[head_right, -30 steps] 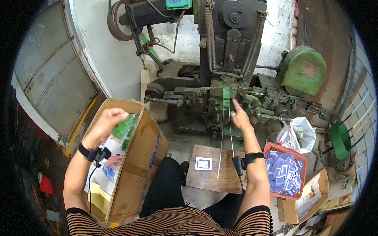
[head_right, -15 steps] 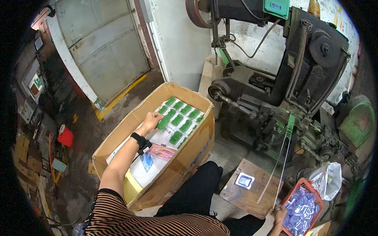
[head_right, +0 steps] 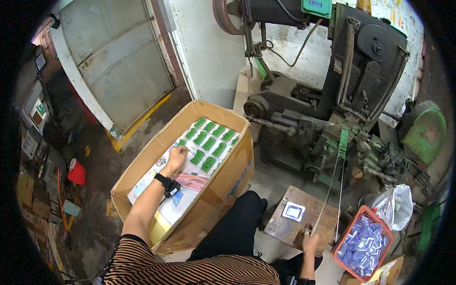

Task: Sorting and packaging small gold-colored metal parts into plastic bags and larger boxes, then using an industrial machine to assist in further packaging.

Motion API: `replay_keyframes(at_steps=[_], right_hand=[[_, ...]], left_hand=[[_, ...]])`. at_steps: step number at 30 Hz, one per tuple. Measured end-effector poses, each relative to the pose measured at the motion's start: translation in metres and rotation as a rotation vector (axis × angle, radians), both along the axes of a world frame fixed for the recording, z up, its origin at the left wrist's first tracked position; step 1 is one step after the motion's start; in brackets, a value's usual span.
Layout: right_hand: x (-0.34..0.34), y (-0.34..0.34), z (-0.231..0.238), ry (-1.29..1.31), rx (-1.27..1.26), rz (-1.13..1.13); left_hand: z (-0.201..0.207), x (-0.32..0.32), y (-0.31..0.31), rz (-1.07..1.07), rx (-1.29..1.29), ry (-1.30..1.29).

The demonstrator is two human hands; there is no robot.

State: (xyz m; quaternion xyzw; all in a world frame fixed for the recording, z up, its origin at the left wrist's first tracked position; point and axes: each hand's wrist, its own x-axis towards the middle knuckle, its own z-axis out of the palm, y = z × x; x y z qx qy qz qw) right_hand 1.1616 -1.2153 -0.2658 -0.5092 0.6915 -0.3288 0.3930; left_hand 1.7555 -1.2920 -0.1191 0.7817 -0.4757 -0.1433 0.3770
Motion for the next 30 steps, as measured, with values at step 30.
replay_keyframes(at_steps=[30], right_hand=[[-0.004, -0.027, 0.012, 0.326, -0.176, -0.138]], left_hand=[[-0.017, 0.065, 0.0, 0.49, -0.352, 0.71]])
